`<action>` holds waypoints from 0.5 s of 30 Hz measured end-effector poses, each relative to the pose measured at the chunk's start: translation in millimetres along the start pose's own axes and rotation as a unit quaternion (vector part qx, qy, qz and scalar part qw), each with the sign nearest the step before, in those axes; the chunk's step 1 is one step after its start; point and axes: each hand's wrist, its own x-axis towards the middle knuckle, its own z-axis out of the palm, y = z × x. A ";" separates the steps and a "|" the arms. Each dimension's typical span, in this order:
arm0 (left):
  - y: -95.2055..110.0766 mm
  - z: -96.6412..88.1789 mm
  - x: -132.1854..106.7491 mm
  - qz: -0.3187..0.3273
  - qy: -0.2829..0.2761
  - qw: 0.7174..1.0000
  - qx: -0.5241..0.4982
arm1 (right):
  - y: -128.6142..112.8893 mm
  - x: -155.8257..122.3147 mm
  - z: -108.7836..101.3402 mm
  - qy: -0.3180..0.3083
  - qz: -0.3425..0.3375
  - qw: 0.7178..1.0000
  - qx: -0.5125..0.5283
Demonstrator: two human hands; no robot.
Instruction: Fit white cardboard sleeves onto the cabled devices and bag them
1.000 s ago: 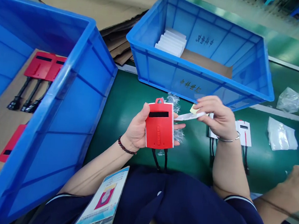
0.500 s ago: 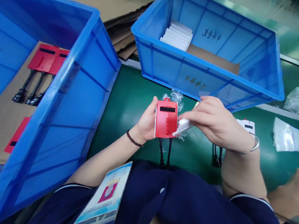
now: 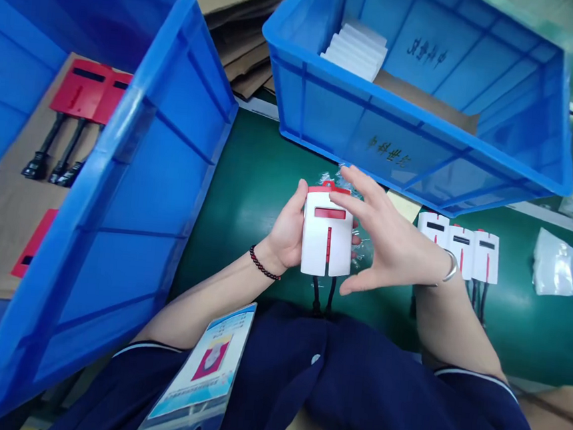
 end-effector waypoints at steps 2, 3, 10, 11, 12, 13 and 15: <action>0.4 1.2 0.5 -0.006 0.003 1.000 -0.018 | 2.7 -12.1 8.2 -0.004 0.000 1.000 0.006; 0.0 2.5 1.3 -0.004 0.001 1.000 -0.028 | 3.9 -16.1 12.5 -0.001 -0.001 1.000 -0.001; -3.1 5.9 5.7 0.007 -0.001 1.000 0.003 | 12.5 -18.5 19.2 0.039 -0.017 0.998 -0.039; -3.0 5.2 5.5 0.007 -0.007 1.000 0.010 | 13.9 -17.4 18.2 0.044 -0.021 0.998 -0.036; -2.7 4.3 5.2 0.007 -0.016 1.000 0.014 | 15.3 -16.3 17.4 0.050 -0.027 0.998 -0.033; -2.4 3.4 4.9 0.006 -0.027 0.999 0.019 | 16.9 -15.3 16.8 0.054 -0.034 0.998 -0.028; -1.9 1.7 4.6 0.006 -0.045 0.998 0.035 | 20.0 -13.7 16.0 0.056 -0.046 0.997 -0.022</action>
